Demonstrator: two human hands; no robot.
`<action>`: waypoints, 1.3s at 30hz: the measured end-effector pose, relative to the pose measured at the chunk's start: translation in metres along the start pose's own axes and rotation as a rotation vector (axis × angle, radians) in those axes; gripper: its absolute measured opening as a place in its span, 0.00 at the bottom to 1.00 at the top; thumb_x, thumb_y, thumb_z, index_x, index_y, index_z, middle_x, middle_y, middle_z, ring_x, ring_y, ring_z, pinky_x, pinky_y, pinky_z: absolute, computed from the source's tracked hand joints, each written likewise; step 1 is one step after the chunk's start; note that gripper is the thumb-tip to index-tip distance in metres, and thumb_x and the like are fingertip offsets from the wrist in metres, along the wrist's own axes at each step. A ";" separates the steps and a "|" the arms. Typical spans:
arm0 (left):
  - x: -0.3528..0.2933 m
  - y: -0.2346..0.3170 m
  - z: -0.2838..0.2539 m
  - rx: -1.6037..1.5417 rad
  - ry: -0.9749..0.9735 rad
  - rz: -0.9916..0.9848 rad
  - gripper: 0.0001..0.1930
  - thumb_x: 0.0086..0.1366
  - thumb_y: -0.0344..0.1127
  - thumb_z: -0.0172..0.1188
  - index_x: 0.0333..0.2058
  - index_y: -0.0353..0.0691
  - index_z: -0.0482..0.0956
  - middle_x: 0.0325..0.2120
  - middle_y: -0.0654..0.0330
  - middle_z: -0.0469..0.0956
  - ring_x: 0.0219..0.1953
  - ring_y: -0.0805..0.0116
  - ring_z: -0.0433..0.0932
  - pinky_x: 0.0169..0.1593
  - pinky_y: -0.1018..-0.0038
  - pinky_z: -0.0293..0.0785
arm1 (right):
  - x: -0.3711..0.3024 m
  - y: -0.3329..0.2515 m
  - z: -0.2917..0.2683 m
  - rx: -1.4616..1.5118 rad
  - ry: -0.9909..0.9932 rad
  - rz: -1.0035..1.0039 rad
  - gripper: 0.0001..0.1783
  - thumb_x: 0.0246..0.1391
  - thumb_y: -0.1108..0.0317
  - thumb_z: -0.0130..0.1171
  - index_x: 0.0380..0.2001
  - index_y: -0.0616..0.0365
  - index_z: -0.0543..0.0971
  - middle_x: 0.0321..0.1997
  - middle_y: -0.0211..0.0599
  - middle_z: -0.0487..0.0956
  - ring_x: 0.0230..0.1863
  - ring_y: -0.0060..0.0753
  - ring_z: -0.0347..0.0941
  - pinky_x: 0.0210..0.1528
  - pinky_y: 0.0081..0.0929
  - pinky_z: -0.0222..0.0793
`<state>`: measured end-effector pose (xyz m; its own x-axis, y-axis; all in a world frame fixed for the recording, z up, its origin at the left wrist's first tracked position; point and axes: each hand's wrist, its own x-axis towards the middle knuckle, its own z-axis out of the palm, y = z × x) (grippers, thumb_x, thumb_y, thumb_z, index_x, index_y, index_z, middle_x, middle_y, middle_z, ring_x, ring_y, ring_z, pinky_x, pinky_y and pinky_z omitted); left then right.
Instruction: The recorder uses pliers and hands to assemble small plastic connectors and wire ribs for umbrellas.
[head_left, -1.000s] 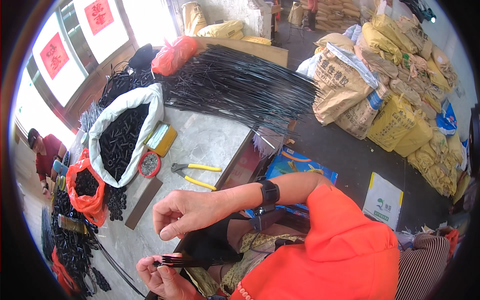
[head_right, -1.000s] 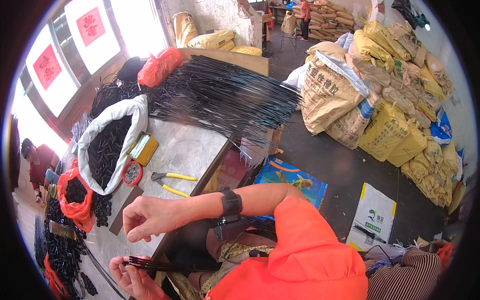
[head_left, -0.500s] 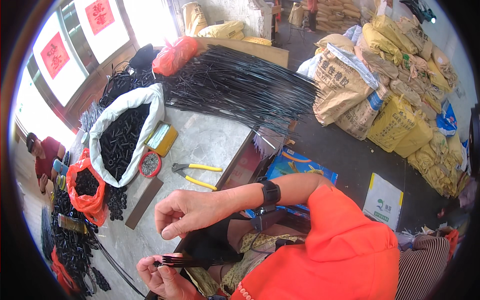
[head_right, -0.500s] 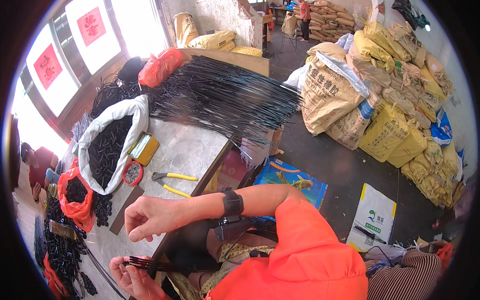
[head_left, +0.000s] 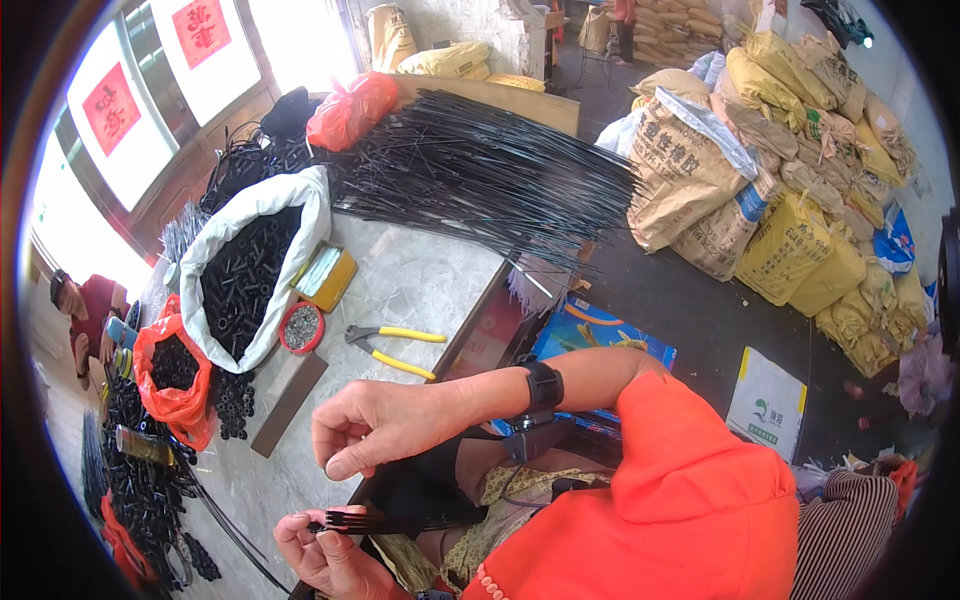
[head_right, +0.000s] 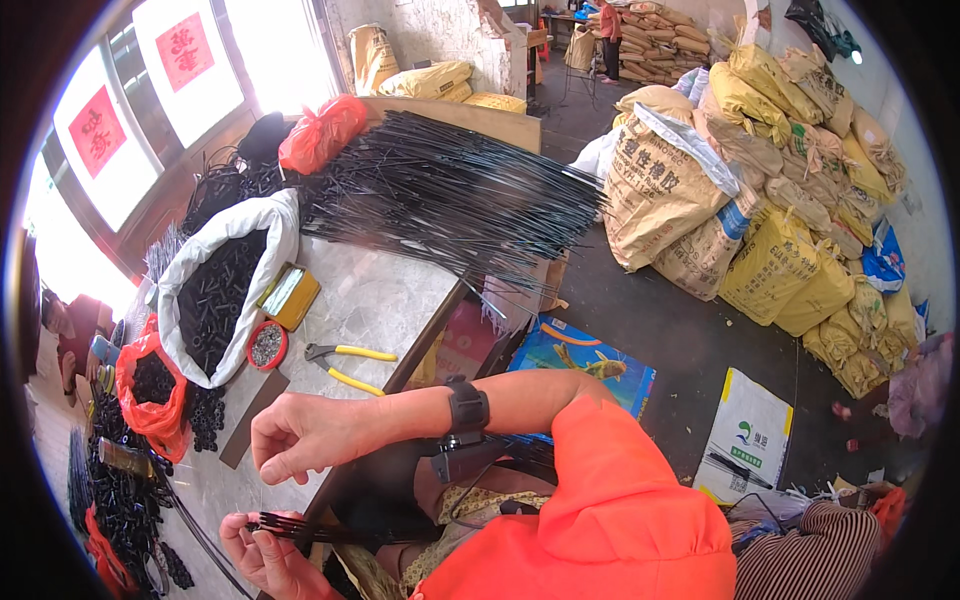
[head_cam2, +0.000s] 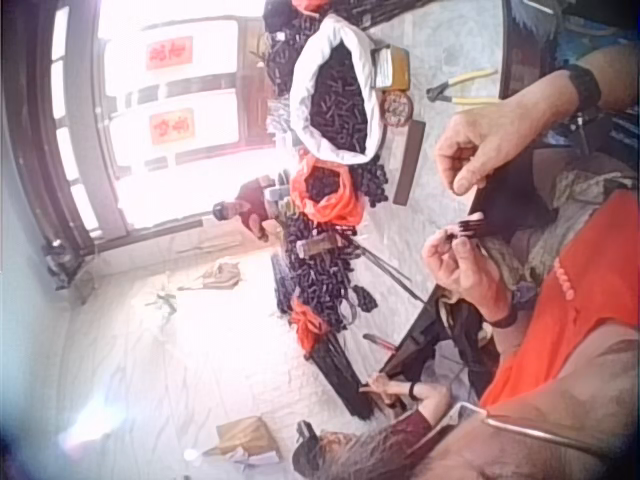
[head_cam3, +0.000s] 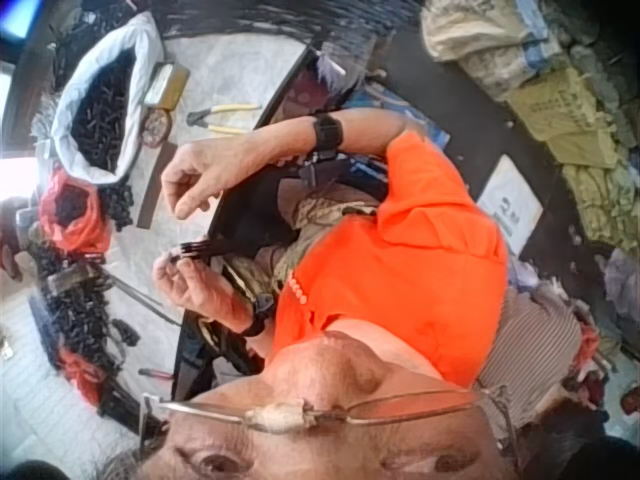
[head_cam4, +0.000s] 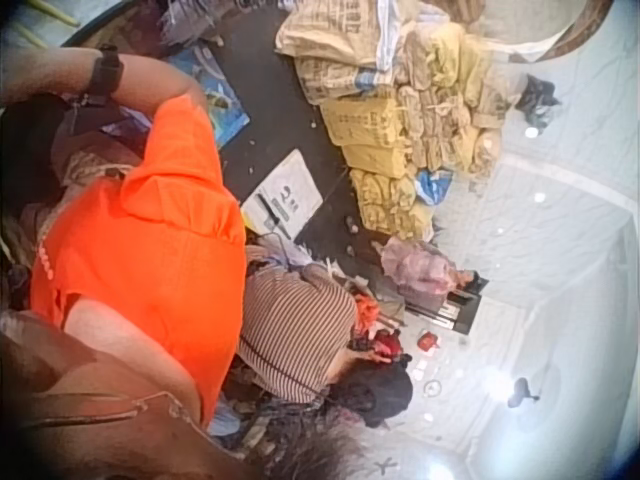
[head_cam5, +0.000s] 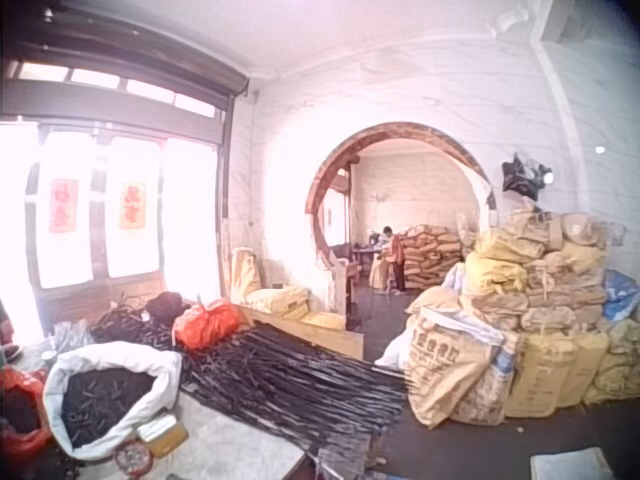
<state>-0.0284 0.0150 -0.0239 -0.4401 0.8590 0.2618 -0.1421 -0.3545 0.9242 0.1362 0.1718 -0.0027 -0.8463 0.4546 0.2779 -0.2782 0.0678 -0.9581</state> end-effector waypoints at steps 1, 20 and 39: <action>-0.001 0.002 0.001 0.000 0.000 0.000 0.23 0.63 0.36 0.65 0.51 0.38 0.65 0.39 0.60 0.71 0.36 0.65 0.79 0.40 0.71 0.80 | 0.000 -0.001 0.000 -0.003 0.000 -0.005 0.12 0.58 0.65 0.62 0.36 0.64 0.77 0.29 0.29 0.77 0.27 0.17 0.74 0.30 0.17 0.71; -0.003 0.015 0.012 -0.102 -0.084 0.019 0.13 0.65 0.24 0.58 0.48 0.36 0.70 0.37 0.58 0.77 0.35 0.71 0.76 0.43 0.76 0.73 | 0.000 -0.004 0.003 0.048 0.051 -0.014 0.10 0.54 0.70 0.62 0.32 0.67 0.75 0.27 0.34 0.79 0.25 0.21 0.76 0.26 0.19 0.72; -0.004 0.013 0.009 -0.070 -0.063 0.013 0.13 0.66 0.25 0.58 0.48 0.35 0.69 0.33 0.62 0.75 0.25 0.81 0.65 0.33 0.85 0.64 | 0.000 -0.003 0.005 0.025 0.048 -0.037 0.11 0.55 0.68 0.62 0.31 0.67 0.76 0.27 0.34 0.79 0.25 0.20 0.76 0.25 0.19 0.71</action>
<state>-0.0202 0.0106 -0.0103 -0.3862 0.8747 0.2929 -0.1993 -0.3891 0.8994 0.1345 0.1672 0.0007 -0.8125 0.4945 0.3088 -0.3206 0.0635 -0.9451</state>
